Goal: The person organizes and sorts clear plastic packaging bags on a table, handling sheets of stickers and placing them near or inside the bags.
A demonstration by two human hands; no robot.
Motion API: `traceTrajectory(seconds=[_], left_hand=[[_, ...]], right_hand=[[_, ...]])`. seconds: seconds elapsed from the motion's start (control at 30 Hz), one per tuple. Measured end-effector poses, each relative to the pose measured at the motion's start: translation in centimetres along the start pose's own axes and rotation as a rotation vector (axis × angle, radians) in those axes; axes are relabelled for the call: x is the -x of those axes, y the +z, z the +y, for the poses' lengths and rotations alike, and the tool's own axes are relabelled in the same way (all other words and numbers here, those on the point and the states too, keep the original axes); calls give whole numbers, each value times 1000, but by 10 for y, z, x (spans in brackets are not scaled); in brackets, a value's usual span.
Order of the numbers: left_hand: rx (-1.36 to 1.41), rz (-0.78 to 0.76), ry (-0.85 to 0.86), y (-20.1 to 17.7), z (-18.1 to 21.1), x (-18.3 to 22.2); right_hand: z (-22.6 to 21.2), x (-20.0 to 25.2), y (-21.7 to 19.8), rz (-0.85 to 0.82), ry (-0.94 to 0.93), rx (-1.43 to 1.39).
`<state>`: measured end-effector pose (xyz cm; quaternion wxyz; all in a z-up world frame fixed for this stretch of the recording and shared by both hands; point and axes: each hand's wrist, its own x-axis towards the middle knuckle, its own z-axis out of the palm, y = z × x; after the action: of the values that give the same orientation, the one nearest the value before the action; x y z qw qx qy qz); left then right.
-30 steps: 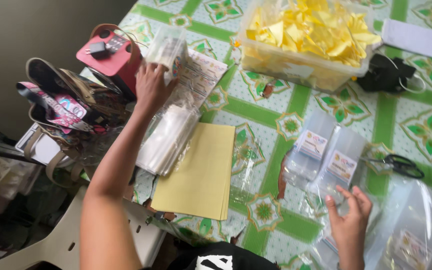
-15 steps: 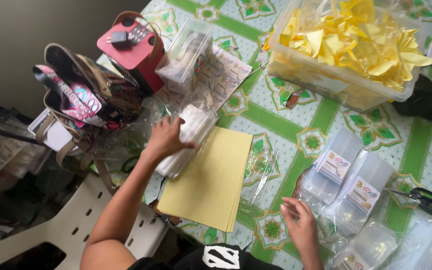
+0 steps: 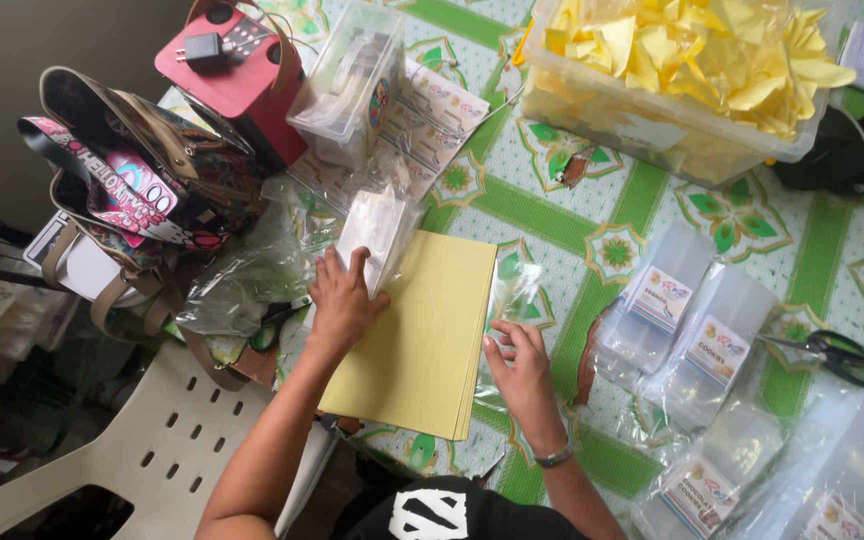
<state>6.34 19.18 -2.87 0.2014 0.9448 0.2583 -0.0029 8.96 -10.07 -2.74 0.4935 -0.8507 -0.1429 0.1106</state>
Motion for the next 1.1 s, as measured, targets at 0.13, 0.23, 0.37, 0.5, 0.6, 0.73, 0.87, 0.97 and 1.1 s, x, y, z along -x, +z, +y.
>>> traceTrajectory(seconds=[0.13,0.23,0.37,0.5,0.6,0.73,0.87,0.97,1.1], left_hand=[[-43,167,42,6,8,9],[-112,211,16,2,12,18],[44,-46,-143,-16,14,9],[-1,-138,-124,-26,18,-4],[11,-132,-87,-24,22,-6],[65,-72,-76,-18,23,2],[75,27,20,-12,32,20],[-46,110,145,-1,51,40],[-157,118,300,9,64,54]], right_hand=[[10,-7,1,-10,3,103],[20,-11,17,-54,115,76],[27,-27,27,-112,253,-1],[35,-43,25,-177,365,-50],[43,-50,33,-90,100,-43],[45,-71,60,-318,230,-663],[30,-92,81,-404,507,-973],[15,-105,96,-344,510,-951],[18,-102,107,-176,511,-809]])
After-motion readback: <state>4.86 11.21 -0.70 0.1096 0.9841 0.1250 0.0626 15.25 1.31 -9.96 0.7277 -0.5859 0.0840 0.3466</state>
